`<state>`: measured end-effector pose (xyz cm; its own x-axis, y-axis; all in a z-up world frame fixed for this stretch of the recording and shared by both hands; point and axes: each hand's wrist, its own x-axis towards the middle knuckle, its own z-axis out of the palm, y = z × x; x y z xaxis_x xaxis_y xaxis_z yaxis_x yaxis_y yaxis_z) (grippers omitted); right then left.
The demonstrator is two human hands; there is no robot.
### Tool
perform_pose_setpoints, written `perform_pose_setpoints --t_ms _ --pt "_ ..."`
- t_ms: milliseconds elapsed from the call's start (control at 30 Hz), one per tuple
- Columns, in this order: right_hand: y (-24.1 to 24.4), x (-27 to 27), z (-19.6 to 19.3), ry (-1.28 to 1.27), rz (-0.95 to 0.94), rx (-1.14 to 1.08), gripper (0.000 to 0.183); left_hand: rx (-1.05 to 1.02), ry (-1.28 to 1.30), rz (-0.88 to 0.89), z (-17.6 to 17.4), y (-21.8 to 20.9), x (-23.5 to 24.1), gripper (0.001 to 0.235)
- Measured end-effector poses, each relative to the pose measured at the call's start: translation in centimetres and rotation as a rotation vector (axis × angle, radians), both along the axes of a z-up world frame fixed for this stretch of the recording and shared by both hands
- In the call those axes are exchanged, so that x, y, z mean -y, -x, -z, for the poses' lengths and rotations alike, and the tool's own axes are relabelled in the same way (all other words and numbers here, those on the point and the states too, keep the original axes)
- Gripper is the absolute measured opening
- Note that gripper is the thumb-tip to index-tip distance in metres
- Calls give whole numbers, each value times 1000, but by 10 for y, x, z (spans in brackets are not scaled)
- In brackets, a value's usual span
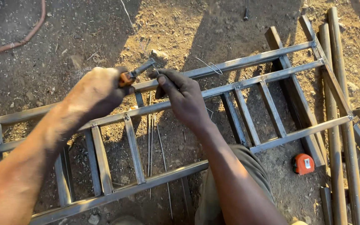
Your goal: Securing metal bars to a frame by twisting wire around the joints using pliers
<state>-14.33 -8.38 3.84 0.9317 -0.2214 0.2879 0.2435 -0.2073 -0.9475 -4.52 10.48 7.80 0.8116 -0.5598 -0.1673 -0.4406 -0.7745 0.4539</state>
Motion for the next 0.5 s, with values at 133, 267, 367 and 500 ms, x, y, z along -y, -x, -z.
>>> perform_pose_setpoints --t_ms 133,267,367,500 --pt "-5 10 11 118 -114 114 26 -51 67 -2 -14 -21 -22 19" --pt "-2 9 3 192 -189 100 27 -149 -166 -89 -26 -26 -20 26" --pt "-1 6 3 16 -200 89 25 -184 -187 -59 -25 -24 -18 25" --pt "-3 3 8 -53 -130 111 22 -142 -274 42 -23 -23 -8 35"
